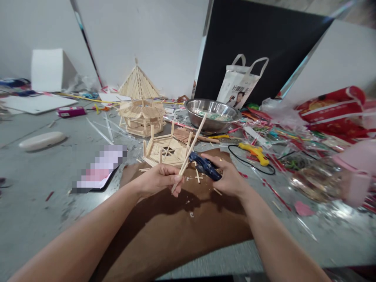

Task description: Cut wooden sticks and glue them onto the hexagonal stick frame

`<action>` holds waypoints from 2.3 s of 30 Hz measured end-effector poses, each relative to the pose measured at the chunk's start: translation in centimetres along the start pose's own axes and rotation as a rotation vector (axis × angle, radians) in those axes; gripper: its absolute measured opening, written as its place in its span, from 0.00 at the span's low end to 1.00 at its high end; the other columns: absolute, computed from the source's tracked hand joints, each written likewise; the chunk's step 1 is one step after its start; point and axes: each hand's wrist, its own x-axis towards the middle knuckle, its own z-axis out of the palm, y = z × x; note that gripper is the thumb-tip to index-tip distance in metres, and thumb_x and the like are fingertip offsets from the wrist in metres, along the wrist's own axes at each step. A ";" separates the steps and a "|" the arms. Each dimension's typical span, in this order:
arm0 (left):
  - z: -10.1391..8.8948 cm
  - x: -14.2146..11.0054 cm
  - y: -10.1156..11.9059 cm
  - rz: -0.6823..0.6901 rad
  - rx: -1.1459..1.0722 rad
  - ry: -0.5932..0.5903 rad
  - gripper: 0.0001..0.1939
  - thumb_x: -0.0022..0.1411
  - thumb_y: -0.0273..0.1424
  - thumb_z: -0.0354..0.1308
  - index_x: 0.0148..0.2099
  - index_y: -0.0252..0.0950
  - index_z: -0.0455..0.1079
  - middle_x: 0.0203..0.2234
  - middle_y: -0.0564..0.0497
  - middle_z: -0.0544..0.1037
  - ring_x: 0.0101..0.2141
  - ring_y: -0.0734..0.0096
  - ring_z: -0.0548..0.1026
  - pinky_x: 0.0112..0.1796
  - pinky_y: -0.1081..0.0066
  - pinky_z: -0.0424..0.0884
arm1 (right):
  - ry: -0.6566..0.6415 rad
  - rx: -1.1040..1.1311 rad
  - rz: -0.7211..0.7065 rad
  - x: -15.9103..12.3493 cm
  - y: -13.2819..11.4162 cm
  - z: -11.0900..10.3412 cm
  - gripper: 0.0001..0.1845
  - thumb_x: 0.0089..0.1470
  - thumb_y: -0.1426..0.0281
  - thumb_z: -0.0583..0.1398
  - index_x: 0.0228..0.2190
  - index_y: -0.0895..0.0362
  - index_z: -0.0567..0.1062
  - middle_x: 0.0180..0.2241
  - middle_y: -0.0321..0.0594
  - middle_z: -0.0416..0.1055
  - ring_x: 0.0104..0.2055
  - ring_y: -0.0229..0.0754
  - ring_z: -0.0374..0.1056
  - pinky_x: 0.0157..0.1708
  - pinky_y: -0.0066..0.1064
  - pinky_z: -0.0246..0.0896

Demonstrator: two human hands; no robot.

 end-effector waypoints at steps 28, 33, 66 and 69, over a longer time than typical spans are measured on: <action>-0.1 0.0 -0.3 -0.100 0.075 -0.119 0.12 0.54 0.35 0.50 0.28 0.29 0.65 0.18 0.53 0.69 0.20 0.80 0.68 0.23 0.78 0.61 | -0.128 -0.027 -0.031 -0.3 -0.3 0.3 0.37 0.28 0.79 0.57 0.46 0.51 0.63 0.40 0.37 0.67 0.41 0.44 0.63 0.41 0.34 0.56; 0.0 0.0 -0.1 -0.095 0.090 -0.143 0.11 0.54 0.33 0.50 0.27 0.29 0.64 0.18 0.53 0.68 0.20 0.80 0.67 0.23 0.78 0.61 | -0.117 -0.029 -0.044 -0.3 -0.3 0.3 0.36 0.29 0.79 0.57 0.46 0.51 0.64 0.39 0.36 0.68 0.39 0.43 0.63 0.39 0.33 0.56; 0.4 0.4 -1.2 -0.032 0.196 0.062 0.14 0.55 0.36 0.47 0.24 0.31 0.59 0.17 0.56 0.63 0.18 0.82 0.64 0.23 0.77 0.61 | -0.099 -0.381 0.139 -0.1 -1.8 0.9 0.25 0.35 0.74 0.54 0.41 0.52 0.67 0.35 0.37 0.71 0.37 0.43 0.65 0.36 0.29 0.57; 0.6 0.4 -1.2 -0.027 0.193 0.086 0.14 0.55 0.37 0.47 0.24 0.32 0.59 0.17 0.57 0.62 0.17 0.83 0.62 0.21 0.78 0.59 | -0.086 -0.410 0.162 -0.1 -1.8 1.1 0.23 0.36 0.72 0.54 0.39 0.54 0.68 0.32 0.38 0.72 0.34 0.42 0.66 0.34 0.29 0.57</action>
